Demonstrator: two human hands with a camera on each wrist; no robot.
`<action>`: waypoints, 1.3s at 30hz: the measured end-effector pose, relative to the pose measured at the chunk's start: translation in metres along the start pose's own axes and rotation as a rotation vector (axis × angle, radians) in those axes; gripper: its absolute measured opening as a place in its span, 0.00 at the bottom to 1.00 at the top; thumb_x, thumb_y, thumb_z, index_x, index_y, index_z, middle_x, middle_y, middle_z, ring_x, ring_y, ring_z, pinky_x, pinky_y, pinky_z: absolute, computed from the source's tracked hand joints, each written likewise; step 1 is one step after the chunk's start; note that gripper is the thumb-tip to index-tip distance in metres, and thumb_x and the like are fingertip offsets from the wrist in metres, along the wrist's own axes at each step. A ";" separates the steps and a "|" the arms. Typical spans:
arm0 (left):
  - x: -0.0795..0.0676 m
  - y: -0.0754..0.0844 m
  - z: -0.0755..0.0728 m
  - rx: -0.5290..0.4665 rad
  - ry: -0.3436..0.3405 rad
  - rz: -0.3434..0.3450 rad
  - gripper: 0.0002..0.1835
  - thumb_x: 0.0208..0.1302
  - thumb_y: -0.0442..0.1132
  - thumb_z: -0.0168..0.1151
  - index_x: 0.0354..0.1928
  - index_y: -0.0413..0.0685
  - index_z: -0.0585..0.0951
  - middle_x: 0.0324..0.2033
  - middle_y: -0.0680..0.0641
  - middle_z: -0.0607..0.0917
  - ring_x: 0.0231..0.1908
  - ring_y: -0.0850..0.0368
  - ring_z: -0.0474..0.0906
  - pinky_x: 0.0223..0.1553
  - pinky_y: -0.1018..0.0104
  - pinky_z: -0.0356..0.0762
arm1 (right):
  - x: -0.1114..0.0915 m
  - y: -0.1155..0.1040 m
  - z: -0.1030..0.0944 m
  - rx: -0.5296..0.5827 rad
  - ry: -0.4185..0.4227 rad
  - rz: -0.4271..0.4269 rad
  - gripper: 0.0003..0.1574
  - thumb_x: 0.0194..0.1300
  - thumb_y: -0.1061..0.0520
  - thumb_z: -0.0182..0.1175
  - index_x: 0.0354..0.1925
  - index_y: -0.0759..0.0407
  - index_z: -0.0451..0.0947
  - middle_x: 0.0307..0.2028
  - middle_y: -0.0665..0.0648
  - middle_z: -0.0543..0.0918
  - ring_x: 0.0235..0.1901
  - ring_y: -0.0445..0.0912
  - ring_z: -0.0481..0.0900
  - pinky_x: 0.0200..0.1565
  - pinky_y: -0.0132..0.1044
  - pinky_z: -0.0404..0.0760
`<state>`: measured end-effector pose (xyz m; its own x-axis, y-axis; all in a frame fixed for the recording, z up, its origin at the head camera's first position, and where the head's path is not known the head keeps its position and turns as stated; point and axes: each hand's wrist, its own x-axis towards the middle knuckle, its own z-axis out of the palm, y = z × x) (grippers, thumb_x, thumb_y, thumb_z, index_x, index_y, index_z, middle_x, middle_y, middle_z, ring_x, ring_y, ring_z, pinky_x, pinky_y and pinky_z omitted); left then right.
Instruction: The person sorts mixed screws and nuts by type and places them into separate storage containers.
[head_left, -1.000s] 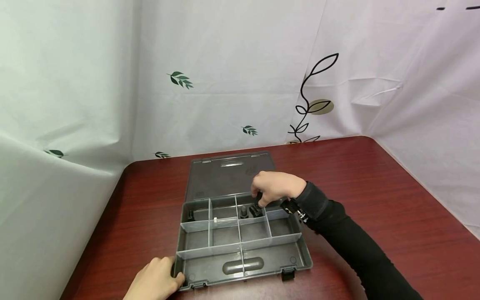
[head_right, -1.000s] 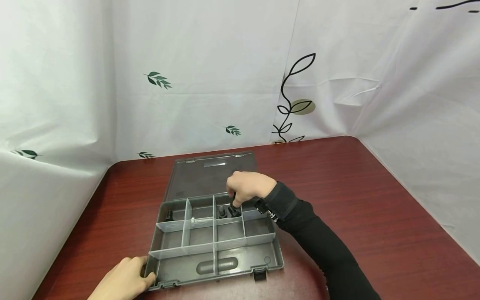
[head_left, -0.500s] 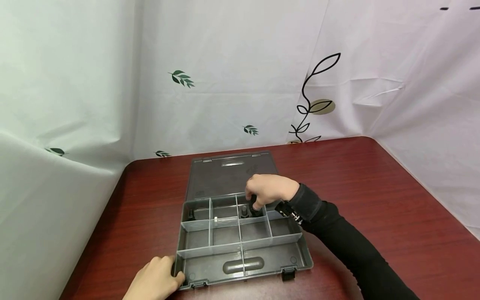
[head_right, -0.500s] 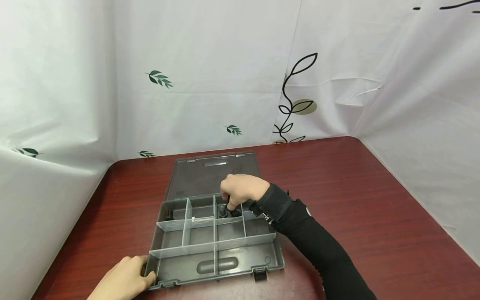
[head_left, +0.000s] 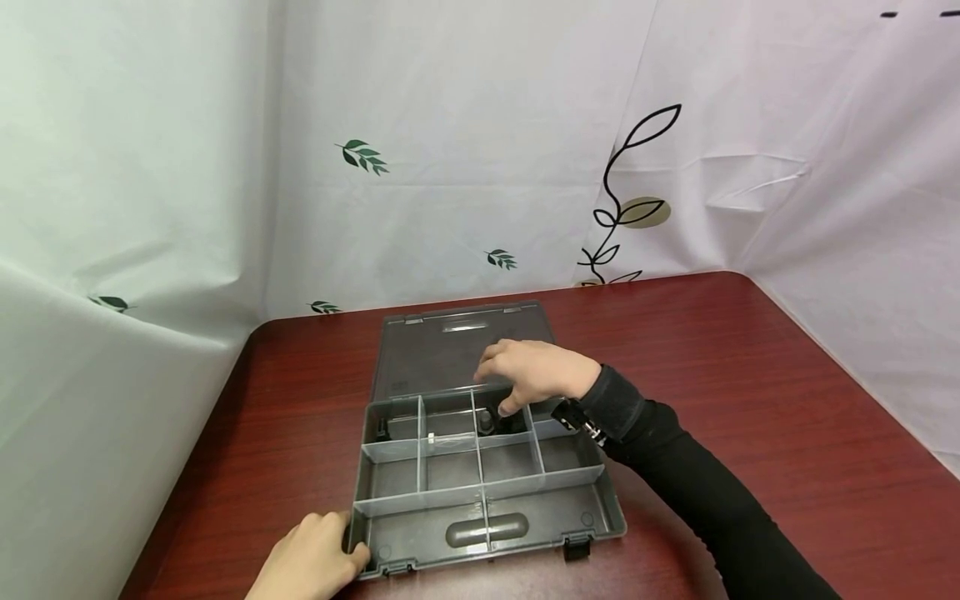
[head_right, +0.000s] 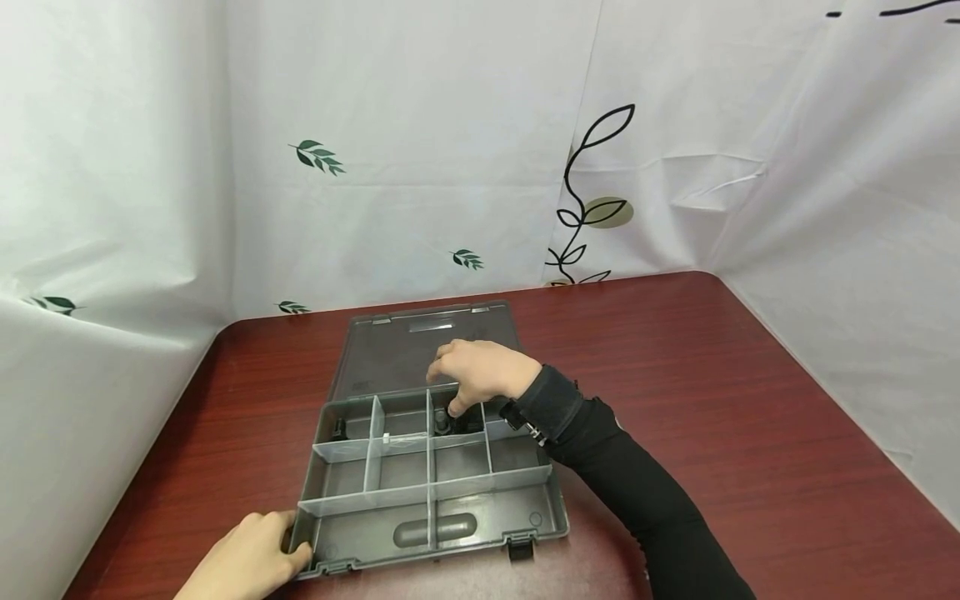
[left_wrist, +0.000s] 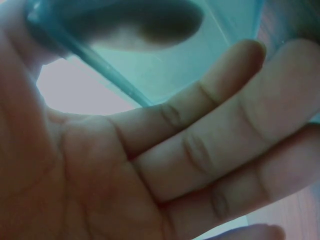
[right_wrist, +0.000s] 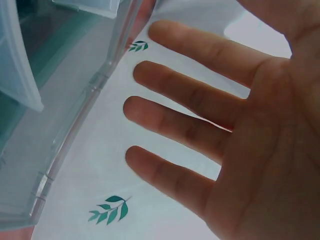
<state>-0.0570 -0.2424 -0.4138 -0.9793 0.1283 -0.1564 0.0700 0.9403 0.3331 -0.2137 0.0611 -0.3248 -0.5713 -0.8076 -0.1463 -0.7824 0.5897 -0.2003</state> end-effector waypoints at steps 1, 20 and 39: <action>0.000 0.000 0.000 0.000 0.001 0.000 0.11 0.42 0.47 0.63 0.25 0.50 0.76 0.22 0.51 0.78 0.23 0.56 0.72 0.27 0.53 0.69 | -0.001 0.000 0.000 0.001 0.009 -0.003 0.33 0.52 0.49 0.66 0.57 0.54 0.73 0.56 0.56 0.73 0.57 0.51 0.69 0.53 0.42 0.68; -0.001 -0.001 0.000 -0.004 -0.002 -0.008 0.10 0.42 0.47 0.64 0.25 0.51 0.75 0.21 0.51 0.78 0.23 0.57 0.71 0.27 0.54 0.69 | -0.017 0.017 0.001 0.054 -0.024 0.119 0.39 0.51 0.49 0.67 0.61 0.52 0.69 0.62 0.59 0.67 0.63 0.53 0.64 0.54 0.46 0.68; 0.000 0.000 0.000 -0.006 -0.012 -0.008 0.11 0.43 0.46 0.64 0.26 0.49 0.76 0.22 0.50 0.79 0.23 0.57 0.72 0.27 0.54 0.69 | -0.043 0.043 0.002 0.067 -0.025 0.236 0.41 0.50 0.46 0.67 0.62 0.54 0.69 0.62 0.63 0.68 0.64 0.58 0.62 0.56 0.50 0.65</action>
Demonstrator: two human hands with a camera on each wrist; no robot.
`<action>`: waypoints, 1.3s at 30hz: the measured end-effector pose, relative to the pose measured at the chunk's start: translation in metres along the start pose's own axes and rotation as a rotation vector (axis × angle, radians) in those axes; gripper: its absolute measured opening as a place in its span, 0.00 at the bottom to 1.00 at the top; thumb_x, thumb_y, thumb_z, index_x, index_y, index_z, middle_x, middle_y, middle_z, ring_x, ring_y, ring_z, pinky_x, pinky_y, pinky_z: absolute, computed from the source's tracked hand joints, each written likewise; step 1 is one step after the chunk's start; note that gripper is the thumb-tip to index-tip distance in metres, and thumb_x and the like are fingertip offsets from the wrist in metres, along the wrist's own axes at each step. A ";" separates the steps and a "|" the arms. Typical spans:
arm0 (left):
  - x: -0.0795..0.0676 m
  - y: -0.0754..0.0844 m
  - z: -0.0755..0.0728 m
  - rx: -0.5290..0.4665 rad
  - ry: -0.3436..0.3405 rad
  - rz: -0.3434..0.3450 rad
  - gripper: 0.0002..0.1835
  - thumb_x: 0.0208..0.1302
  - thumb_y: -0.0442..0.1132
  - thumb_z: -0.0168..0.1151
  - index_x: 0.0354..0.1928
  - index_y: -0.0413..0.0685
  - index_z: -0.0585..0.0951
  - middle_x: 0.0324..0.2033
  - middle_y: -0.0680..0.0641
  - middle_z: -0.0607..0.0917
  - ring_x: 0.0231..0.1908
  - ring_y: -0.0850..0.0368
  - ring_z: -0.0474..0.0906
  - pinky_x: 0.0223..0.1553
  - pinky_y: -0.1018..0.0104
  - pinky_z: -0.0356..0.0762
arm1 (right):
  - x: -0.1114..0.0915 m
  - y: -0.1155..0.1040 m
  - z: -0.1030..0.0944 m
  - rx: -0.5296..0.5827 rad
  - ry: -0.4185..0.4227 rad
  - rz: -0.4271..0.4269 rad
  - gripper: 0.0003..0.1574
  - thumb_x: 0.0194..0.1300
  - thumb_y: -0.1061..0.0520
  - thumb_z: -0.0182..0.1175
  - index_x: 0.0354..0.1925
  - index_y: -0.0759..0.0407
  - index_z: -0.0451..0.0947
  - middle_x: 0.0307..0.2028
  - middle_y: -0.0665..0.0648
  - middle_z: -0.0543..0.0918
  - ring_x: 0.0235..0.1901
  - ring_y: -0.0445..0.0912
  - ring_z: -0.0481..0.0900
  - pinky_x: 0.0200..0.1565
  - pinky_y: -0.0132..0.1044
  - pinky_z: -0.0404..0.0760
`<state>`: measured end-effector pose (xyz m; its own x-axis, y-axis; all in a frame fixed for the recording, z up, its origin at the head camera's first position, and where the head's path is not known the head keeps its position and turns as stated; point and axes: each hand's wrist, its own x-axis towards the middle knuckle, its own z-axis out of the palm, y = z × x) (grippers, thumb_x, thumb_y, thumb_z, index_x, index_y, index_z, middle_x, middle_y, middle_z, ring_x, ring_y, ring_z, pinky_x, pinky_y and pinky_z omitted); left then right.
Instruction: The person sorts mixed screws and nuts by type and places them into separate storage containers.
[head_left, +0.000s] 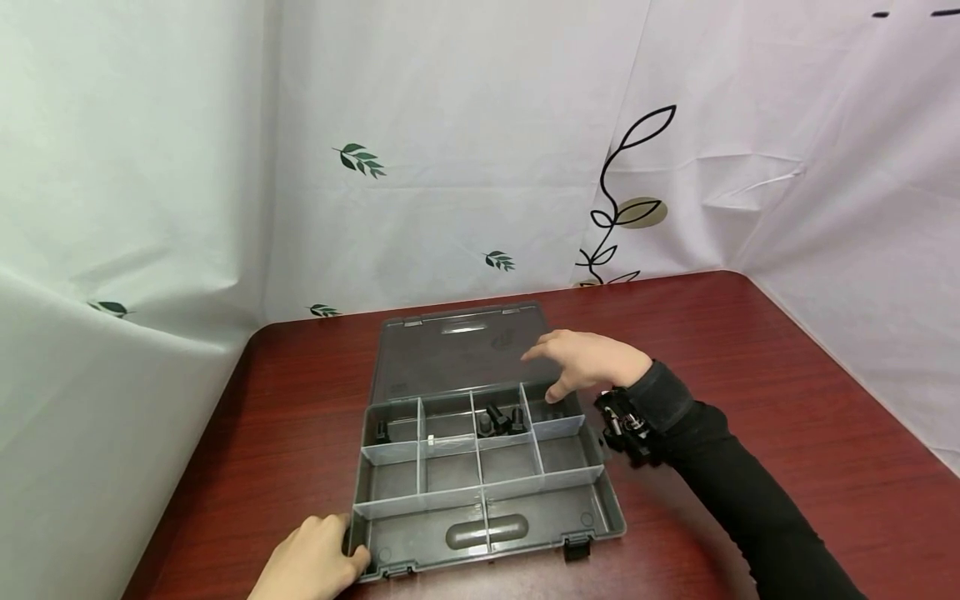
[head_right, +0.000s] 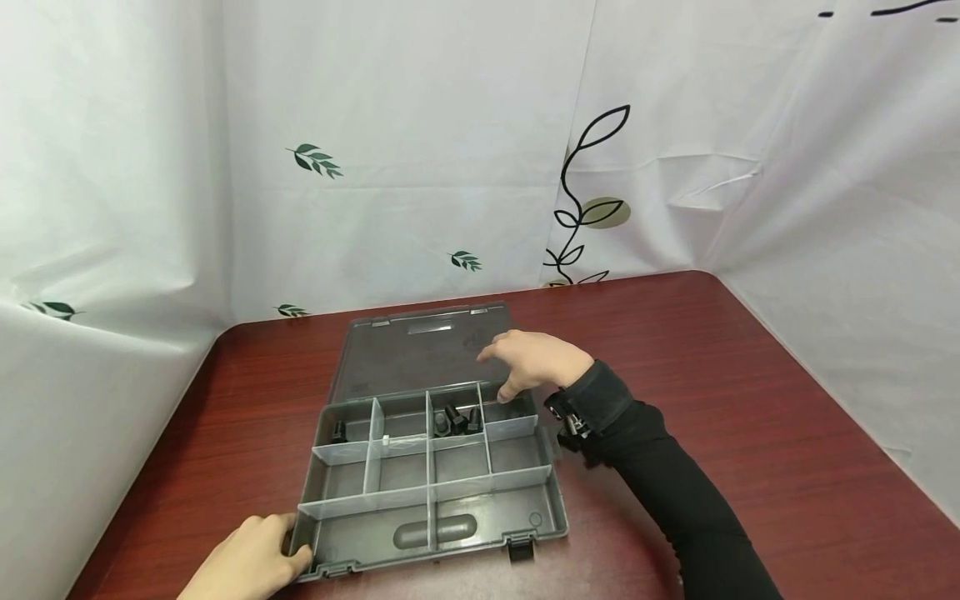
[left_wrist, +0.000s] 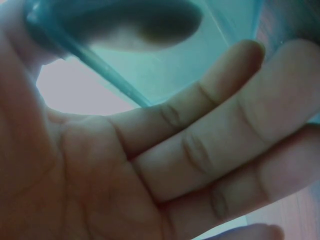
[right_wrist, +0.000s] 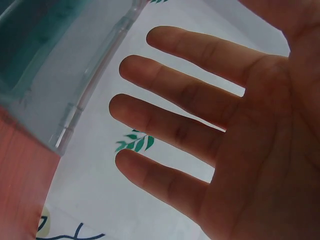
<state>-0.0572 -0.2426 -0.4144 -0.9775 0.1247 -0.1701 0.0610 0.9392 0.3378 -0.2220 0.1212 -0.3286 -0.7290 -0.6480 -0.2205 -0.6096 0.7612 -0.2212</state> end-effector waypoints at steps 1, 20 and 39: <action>0.000 0.000 0.000 0.000 -0.003 -0.002 0.11 0.43 0.46 0.64 0.26 0.49 0.76 0.22 0.50 0.79 0.23 0.57 0.72 0.27 0.54 0.69 | -0.001 0.002 0.001 0.000 0.000 0.002 0.42 0.50 0.46 0.67 0.62 0.54 0.69 0.62 0.63 0.68 0.64 0.58 0.62 0.57 0.50 0.65; 0.001 0.000 0.001 0.004 0.007 0.008 0.11 0.42 0.46 0.64 0.25 0.49 0.75 0.22 0.51 0.78 0.24 0.57 0.72 0.27 0.54 0.69 | -0.031 0.041 0.015 0.072 0.017 0.076 0.39 0.51 0.48 0.67 0.60 0.58 0.70 0.61 0.66 0.69 0.63 0.62 0.61 0.56 0.53 0.64; -0.001 0.001 0.001 -0.013 0.016 0.006 0.10 0.43 0.46 0.64 0.23 0.51 0.74 0.20 0.52 0.77 0.22 0.58 0.69 0.26 0.55 0.68 | -0.045 0.057 0.027 0.079 -0.087 0.090 0.38 0.44 0.58 0.69 0.56 0.65 0.72 0.52 0.62 0.76 0.54 0.58 0.72 0.45 0.42 0.73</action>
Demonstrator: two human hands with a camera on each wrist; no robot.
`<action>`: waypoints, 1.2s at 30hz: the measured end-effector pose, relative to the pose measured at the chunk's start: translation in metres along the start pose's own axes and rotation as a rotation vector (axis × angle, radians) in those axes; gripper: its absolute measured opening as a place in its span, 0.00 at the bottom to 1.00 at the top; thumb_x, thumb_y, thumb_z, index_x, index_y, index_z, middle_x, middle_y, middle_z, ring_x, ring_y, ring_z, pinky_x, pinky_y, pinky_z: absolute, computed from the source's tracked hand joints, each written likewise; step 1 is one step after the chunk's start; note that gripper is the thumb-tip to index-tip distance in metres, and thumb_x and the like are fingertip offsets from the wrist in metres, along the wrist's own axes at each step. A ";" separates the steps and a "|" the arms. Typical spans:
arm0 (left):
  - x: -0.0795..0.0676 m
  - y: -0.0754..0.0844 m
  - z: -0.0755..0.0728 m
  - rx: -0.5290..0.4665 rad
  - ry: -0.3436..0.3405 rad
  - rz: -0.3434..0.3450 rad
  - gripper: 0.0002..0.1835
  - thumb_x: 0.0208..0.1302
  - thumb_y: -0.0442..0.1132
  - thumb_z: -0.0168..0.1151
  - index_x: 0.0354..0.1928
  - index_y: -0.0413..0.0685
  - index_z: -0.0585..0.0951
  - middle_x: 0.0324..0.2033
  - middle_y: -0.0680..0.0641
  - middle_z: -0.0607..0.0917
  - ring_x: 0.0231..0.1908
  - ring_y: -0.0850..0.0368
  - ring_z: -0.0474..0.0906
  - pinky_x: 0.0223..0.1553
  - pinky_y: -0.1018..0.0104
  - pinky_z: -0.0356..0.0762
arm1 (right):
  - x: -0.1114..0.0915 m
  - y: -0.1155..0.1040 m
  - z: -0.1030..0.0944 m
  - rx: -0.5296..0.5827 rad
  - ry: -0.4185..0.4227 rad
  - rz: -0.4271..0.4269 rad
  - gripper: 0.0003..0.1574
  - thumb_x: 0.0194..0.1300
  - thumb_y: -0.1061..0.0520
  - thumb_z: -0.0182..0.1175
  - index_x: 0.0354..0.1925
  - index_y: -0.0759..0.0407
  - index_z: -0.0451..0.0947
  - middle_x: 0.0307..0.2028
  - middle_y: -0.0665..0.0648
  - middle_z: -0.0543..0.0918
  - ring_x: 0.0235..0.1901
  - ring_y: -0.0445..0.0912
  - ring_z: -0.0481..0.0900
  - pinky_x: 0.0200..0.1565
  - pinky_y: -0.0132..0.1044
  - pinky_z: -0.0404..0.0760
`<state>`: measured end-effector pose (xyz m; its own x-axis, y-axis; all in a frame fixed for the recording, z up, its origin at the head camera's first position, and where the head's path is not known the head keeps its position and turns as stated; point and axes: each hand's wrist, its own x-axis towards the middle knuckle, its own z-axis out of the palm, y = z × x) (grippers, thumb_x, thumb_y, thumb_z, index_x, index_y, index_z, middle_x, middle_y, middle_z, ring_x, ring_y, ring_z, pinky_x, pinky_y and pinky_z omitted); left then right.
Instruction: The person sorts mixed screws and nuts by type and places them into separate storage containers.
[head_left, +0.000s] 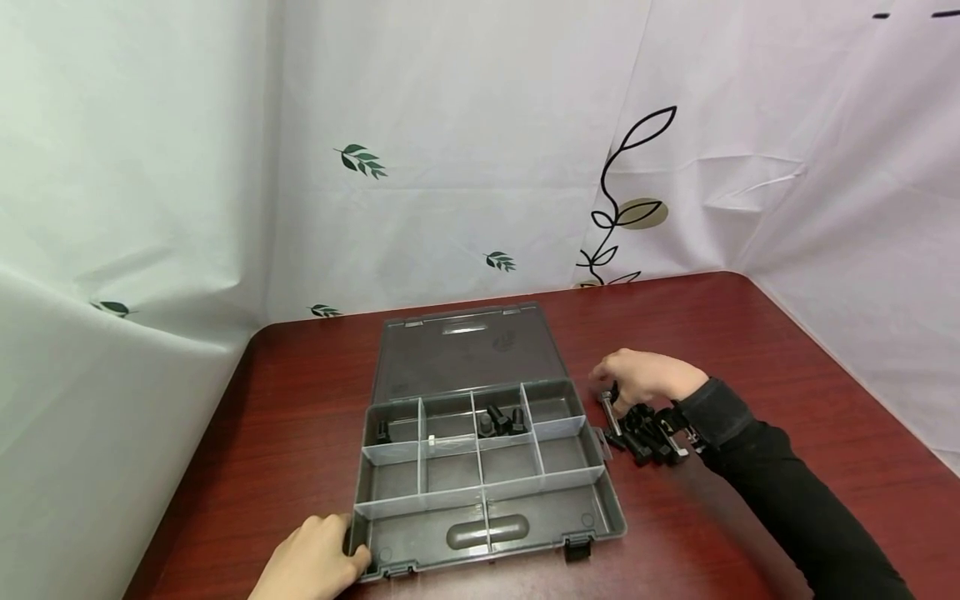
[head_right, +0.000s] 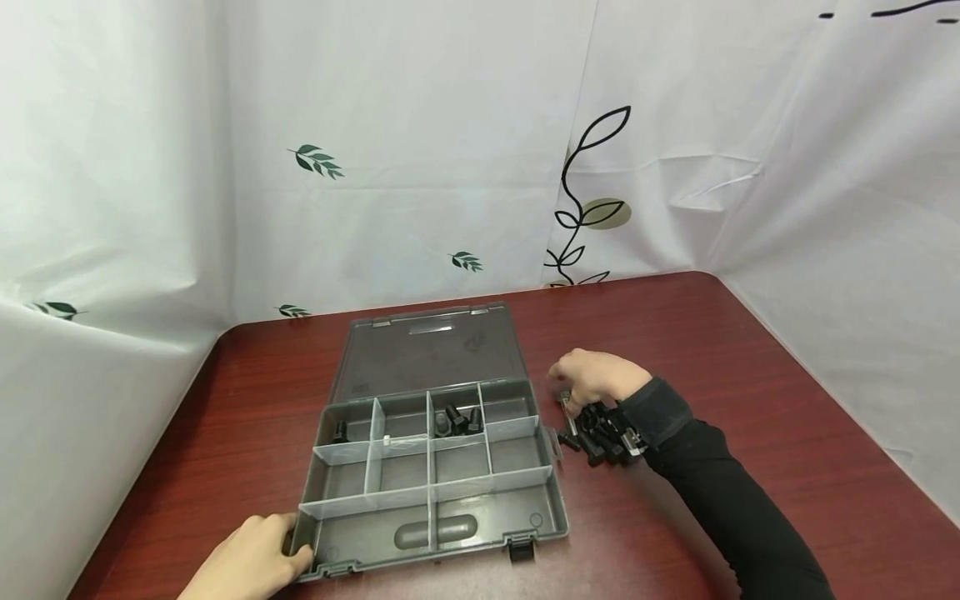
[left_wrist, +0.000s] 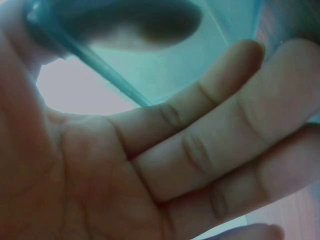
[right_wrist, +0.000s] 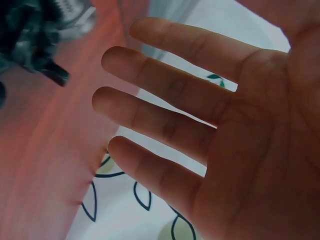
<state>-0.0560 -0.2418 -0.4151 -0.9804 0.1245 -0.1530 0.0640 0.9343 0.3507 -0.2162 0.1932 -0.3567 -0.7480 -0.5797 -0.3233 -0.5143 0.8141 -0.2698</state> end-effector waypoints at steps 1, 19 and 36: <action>0.000 0.000 0.000 0.001 0.001 0.000 0.10 0.43 0.46 0.64 0.23 0.51 0.74 0.20 0.52 0.77 0.22 0.58 0.69 0.26 0.55 0.68 | 0.000 0.000 0.002 -0.001 -0.002 -0.003 0.38 0.43 0.59 0.69 0.55 0.65 0.72 0.52 0.62 0.77 0.53 0.57 0.73 0.44 0.41 0.73; 0.000 0.000 0.000 0.000 0.011 0.010 0.10 0.42 0.46 0.64 0.23 0.51 0.74 0.20 0.52 0.77 0.22 0.58 0.70 0.25 0.54 0.69 | -0.001 0.001 0.024 -0.221 0.083 -0.082 0.33 0.36 0.57 0.72 0.47 0.55 0.77 0.42 0.56 0.77 0.44 0.55 0.73 0.51 0.47 0.68; 0.000 0.000 -0.001 0.010 0.001 0.004 0.10 0.42 0.46 0.64 0.24 0.51 0.75 0.21 0.51 0.78 0.22 0.58 0.71 0.26 0.54 0.69 | -0.001 0.001 0.029 -0.288 0.109 -0.114 0.34 0.39 0.49 0.73 0.47 0.57 0.77 0.41 0.56 0.77 0.44 0.55 0.73 0.54 0.50 0.66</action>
<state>-0.0560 -0.2424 -0.4148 -0.9803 0.1279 -0.1507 0.0697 0.9372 0.3419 -0.2038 0.1935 -0.3826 -0.7112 -0.6733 -0.2022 -0.6833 0.7297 -0.0264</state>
